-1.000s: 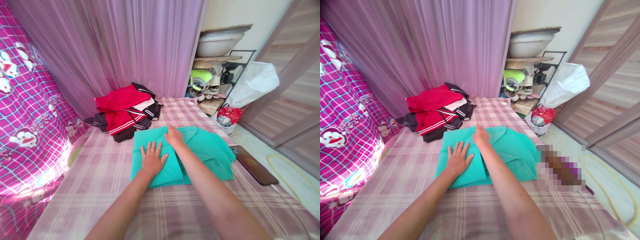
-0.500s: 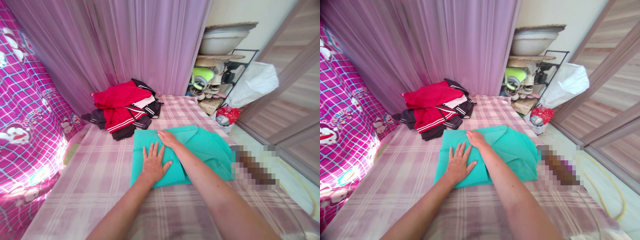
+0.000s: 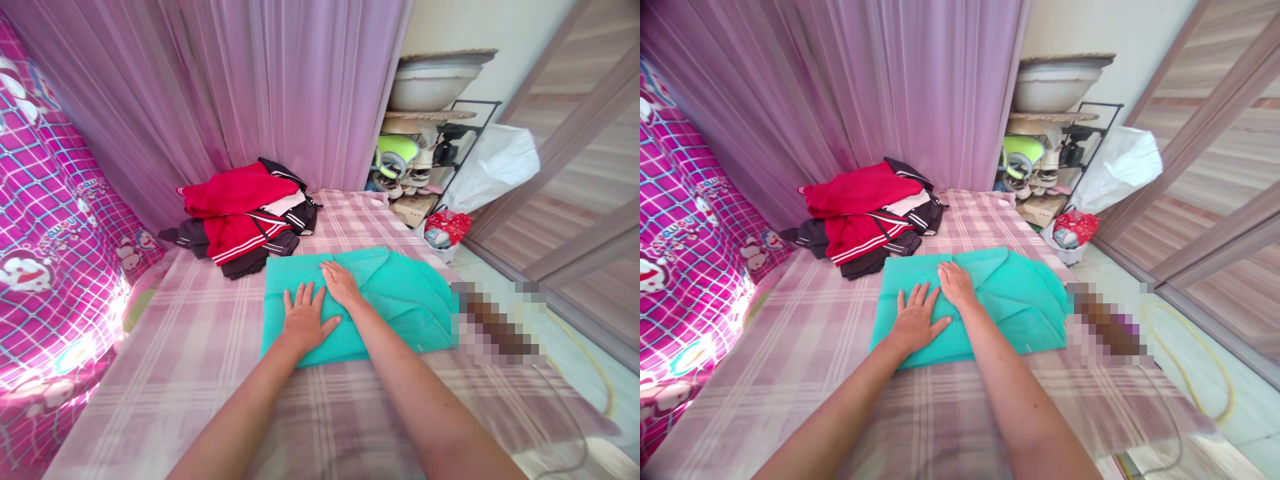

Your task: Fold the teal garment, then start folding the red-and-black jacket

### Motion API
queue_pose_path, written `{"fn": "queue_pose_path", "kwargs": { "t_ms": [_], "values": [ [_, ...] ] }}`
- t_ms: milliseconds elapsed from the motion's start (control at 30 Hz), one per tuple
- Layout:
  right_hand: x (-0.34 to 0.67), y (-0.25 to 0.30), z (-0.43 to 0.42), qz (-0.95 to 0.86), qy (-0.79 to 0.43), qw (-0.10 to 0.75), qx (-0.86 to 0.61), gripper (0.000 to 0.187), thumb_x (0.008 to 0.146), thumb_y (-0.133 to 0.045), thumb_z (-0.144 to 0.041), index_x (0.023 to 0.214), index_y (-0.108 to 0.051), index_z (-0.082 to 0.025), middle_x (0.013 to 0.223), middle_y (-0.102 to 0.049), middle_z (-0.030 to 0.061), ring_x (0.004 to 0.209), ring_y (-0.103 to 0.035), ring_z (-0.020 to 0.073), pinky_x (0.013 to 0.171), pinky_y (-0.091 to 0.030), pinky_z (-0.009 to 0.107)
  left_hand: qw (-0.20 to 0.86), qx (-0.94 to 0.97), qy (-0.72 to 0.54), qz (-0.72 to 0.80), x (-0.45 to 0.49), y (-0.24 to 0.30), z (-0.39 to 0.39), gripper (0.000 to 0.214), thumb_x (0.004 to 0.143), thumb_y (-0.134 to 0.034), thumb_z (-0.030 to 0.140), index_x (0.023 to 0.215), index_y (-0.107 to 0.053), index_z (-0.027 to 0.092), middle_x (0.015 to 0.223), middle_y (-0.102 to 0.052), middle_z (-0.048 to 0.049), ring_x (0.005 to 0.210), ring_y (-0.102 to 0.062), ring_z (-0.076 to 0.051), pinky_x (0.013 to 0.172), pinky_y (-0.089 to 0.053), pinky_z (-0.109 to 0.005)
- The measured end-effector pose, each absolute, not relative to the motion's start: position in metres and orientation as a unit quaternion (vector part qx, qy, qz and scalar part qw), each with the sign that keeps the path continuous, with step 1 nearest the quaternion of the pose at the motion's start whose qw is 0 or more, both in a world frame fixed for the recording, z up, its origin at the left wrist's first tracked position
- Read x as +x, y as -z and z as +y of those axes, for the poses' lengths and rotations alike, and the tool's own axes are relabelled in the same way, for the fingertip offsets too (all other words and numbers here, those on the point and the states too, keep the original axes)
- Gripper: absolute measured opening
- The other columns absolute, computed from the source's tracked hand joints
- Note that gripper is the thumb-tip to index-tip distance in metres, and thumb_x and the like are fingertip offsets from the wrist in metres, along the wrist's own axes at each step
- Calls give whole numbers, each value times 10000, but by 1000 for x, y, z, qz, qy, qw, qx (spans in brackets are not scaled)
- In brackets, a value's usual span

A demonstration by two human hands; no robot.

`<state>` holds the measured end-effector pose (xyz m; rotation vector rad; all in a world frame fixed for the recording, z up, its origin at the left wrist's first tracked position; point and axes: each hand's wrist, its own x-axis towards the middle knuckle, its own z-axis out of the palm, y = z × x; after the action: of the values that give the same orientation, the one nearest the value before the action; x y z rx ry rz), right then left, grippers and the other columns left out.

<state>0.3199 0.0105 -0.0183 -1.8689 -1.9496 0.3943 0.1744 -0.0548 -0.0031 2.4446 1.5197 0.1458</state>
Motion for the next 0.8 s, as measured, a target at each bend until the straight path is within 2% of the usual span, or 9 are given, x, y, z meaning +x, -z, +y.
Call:
{"fn": "queue_pose_path", "kwargs": {
  "t_ms": [100,167,233,333,433,500,633,800],
  "values": [
    [326,29,7,-690,-139,206,-680,473,1040,-274,-312,1410,-553,-215,1524,-482,48,1439,-364,187,1191,-251,417,179,838,-81,510,149,-7,-41,626,925,-460,564,1449,-492,223,1587,-380,-111,1486,-295,-290,1218,-198,-535],
    [327,29,8,-690,-138,206,-680,462,1036,-299,-319,1410,-555,-227,1522,-486,44,1436,-371,194,1192,-248,435,176,802,-146,551,123,-11,-28,540,929,-486,469,1376,-562,175,1539,-452,-135,1435,-394,-263,1195,-295,-433],
    [326,27,8,-691,-136,206,-679,461,1033,-307,-319,1406,-560,-217,1522,-485,50,1431,-380,199,1191,-253,436,170,735,-208,623,96,-12,-17,531,912,-519,417,1366,-550,142,1475,-519,-165,1361,-487,-275,1143,-373,-426],
    [323,23,7,-694,-126,201,-679,462,1031,-310,-310,1397,-569,-198,1520,-487,61,1425,-389,200,1189,-260,421,309,623,-205,689,69,-6,-7,607,914,-515,486,1406,-477,132,1324,-637,-185,1091,-678,-277,926,-539,-418],
    [323,19,6,-695,-120,189,-683,461,1029,-310,-301,1396,-569,-196,1509,-501,62,1423,-393,194,1183,-274,412,394,583,-206,681,69,0,-7,684,868,-591,544,1416,-453,160,1261,-682,-164,1039,-701,-268,837,-567,-367],
    [323,14,6,-697,-120,177,-684,462,1029,-308,-302,1392,-571,-191,1501,-509,64,1419,-400,195,1178,-285,407,399,584,-248,662,78,-1,-9,674,850,-646,471,1422,-436,182,1296,-669,-144,1092,-683,-250,860,-563,-340],
    [316,2,2,-710,-118,167,-673,470,1038,-277,-319,1361,-599,-203,1466,-550,57,1381,-452,182,1157,-313,379,449,569,-345,597,85,-19,-15,623,877,-616,315,1446,-391,198,1363,-628,-121,1110,-673,-211,864,-575,-314],
    [274,3,-13,-720,-116,173,-662,472,1038,-274,-363,1364,-595,-247,1472,-544,48,1376,-454,209,1157,-300,442,448,553,-357,604,40,-25,-30,652,865,-629,353,1451,-383,213,1348,-633,-116,1084,-682,-226,851,-585,-337]
  ]
}}
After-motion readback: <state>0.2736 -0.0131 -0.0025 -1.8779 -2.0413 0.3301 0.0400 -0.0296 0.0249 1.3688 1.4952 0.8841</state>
